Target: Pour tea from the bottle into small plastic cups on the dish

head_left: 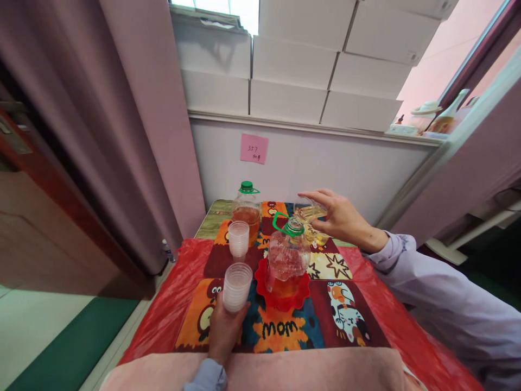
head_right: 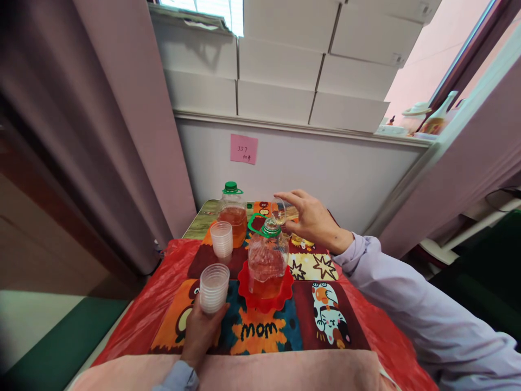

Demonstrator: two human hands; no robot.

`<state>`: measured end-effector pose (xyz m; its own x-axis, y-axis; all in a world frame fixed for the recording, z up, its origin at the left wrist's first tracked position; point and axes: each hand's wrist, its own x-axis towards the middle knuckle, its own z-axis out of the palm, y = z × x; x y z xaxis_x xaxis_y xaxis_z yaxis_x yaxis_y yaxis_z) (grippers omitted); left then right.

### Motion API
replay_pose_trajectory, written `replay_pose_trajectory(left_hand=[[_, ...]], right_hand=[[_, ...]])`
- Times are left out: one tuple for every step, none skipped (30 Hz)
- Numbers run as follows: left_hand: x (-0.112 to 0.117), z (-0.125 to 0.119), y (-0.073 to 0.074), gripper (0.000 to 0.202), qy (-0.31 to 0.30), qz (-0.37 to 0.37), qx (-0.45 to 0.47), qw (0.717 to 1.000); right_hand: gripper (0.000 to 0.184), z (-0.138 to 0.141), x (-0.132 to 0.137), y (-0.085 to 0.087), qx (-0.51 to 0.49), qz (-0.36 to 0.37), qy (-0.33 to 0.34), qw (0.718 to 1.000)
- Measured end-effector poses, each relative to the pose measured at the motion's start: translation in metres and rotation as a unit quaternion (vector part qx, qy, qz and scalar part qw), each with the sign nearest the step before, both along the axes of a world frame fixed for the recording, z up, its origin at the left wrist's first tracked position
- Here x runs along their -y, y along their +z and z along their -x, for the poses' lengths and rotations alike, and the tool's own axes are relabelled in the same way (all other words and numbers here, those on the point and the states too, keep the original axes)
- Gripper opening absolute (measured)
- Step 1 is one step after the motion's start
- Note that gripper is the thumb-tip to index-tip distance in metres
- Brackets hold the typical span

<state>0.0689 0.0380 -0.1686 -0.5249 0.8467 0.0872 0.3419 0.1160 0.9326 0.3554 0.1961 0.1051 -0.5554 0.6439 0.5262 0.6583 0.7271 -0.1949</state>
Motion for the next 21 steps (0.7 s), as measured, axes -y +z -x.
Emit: replay_pose_trajectory(left_hand=[[0.0,0.0,0.001,0.052,0.001,0.004,0.0,1.0],[0.001,0.0,0.001,0.05,0.001,0.007,-0.002,1.0],[0.001,-0.001,0.002,0.049,0.0,0.011,-0.005,1.0],[0.001,-0.001,0.002,0.047,-0.002,0.013,-0.006,1.0],[0.001,-0.001,0.002,0.047,-0.002,0.013,-0.008,1.0],[0.001,0.0,0.002,0.048,-0.002,0.012,-0.007,1.0],[0.001,0.0,0.001,0.048,0.001,0.009,-0.005,1.0],[0.001,0.0,0.001,0.049,0.003,0.006,-0.003,1.0],[0.0,0.0,0.0,0.049,0.005,0.003,-0.001,1.0],[0.0,0.0,0.0,0.049,0.006,0.001,0.0,1.0],[0.0,0.0,-0.001,0.048,0.005,0.0,0.001,1.0],[0.0,0.0,-0.001,0.048,0.003,-0.001,0.002,1.0],[0.0,0.0,-0.002,0.047,0.001,-0.002,0.003,1.0],[0.0,0.0,-0.003,0.046,-0.001,-0.003,0.005,1.0],[0.0,0.0,-0.004,0.045,-0.002,-0.004,0.007,1.0],[0.0,0.0,-0.004,0.046,-0.003,-0.005,0.01,1.0],[0.0,0.0,-0.005,0.046,-0.003,-0.006,0.011,1.0],[0.0,0.0,-0.005,0.046,-0.002,-0.006,0.011,1.0],[0.0,0.0,-0.005,0.046,-0.001,-0.006,0.009,1.0],[0.0,0.0,-0.005,0.046,0.0,-0.008,0.007,1.0],[0.0,-0.001,-0.004,0.045,0.001,-0.01,0.004,1.0]], right_hand=[[0.067,0.0,0.0,0.0,0.003,-0.004,0.001,1.0],[0.068,0.0,0.0,0.0,0.005,-0.009,0.002,1.0],[0.068,0.001,0.0,0.0,0.007,-0.013,0.003,1.0],[0.068,0.001,0.0,0.0,0.01,-0.017,0.004,1.0],[0.068,0.001,0.0,0.0,0.013,-0.022,0.005,1.0],[0.069,0.001,0.0,0.0,0.016,-0.027,0.006,0.999],[0.069,0.001,0.0,0.0,0.021,-0.031,0.008,0.999],[0.069,0.001,0.0,0.0,0.026,-0.037,0.009,0.999],[0.069,0.002,0.0,0.0,0.031,-0.043,0.01,0.999],[0.069,0.002,0.0,0.0,0.036,-0.05,0.011,0.998],[0.069,0.002,0.0,0.001,0.041,-0.059,0.013,0.997],[0.07,0.003,0.0,0.001,0.048,-0.07,0.016,0.996],[0.07,0.004,0.001,0.001,0.058,-0.081,0.022,0.995],[0.071,0.005,0.002,0.002,0.069,-0.093,0.029,0.993],[0.072,0.006,0.003,0.002,0.081,-0.104,0.037,0.991],[0.072,0.007,0.004,0.003,0.092,-0.115,0.043,0.988],[0.072,0.007,0.005,0.004,0.1,-0.126,0.048,0.986],[0.071,0.008,0.006,0.004,0.107,-0.136,0.05,0.984],[0.069,0.008,0.007,0.005,0.111,-0.145,0.05,0.982],[0.067,0.007,0.009,0.005,0.114,-0.152,0.048,0.981],[0.066,0.006,0.011,0.005,0.114,-0.155,0.045,0.98]])
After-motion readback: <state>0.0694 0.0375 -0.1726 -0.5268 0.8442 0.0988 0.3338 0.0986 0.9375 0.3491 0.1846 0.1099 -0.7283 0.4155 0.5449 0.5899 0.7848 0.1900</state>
